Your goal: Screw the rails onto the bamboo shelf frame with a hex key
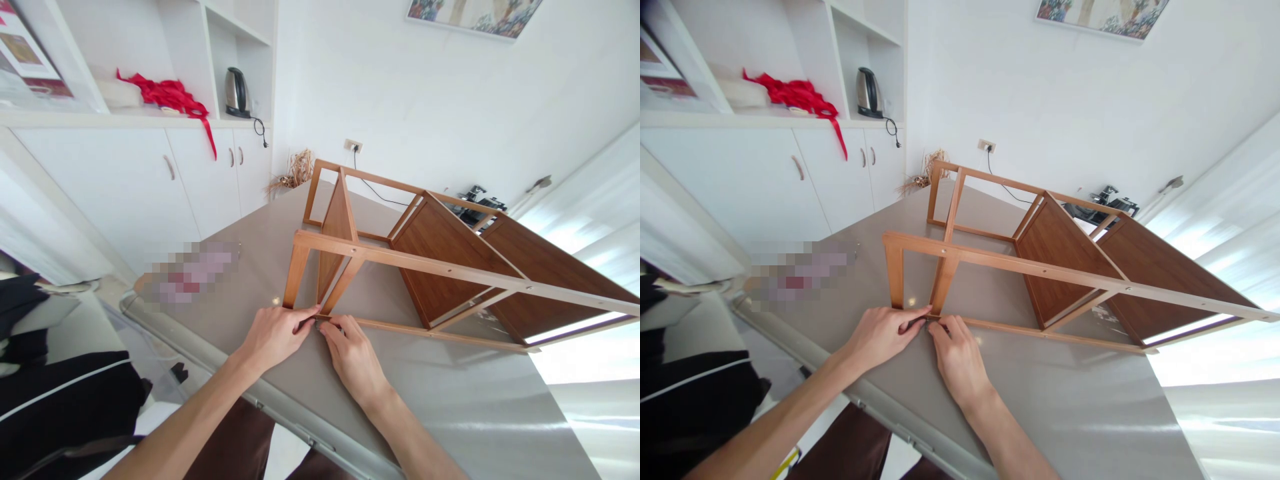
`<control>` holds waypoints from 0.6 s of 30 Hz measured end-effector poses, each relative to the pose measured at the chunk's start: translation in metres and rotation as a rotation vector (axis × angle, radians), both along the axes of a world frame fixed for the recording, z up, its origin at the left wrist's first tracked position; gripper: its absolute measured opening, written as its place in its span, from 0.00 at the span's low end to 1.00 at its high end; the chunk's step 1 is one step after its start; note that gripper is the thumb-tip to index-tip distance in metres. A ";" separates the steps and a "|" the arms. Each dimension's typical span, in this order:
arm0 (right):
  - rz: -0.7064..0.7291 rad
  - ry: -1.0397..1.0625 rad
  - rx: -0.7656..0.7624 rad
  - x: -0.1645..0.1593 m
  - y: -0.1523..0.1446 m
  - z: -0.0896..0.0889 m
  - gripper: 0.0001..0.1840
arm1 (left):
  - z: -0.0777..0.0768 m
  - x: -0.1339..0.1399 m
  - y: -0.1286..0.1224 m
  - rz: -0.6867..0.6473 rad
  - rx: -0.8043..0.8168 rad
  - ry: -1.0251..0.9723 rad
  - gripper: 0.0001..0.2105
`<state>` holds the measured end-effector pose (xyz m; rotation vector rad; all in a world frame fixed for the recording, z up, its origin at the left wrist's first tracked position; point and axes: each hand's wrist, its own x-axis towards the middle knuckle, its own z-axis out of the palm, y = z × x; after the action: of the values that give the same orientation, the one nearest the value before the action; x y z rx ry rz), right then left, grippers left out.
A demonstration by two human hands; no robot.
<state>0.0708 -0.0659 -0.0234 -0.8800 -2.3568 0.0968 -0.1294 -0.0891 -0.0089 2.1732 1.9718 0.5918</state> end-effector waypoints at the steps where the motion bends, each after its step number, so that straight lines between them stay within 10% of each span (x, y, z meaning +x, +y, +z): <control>1: -0.001 0.000 0.009 0.000 0.000 0.001 0.12 | 0.000 0.000 0.000 0.002 -0.003 -0.001 0.16; 18: 0.033 -0.162 0.135 -0.002 -0.004 0.011 0.10 | -0.003 0.000 0.000 0.008 0.015 0.010 0.16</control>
<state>0.0685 -0.0702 -0.0119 -0.8098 -2.4946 -0.1235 -0.1296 -0.0896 -0.0119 2.1820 1.9891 0.5996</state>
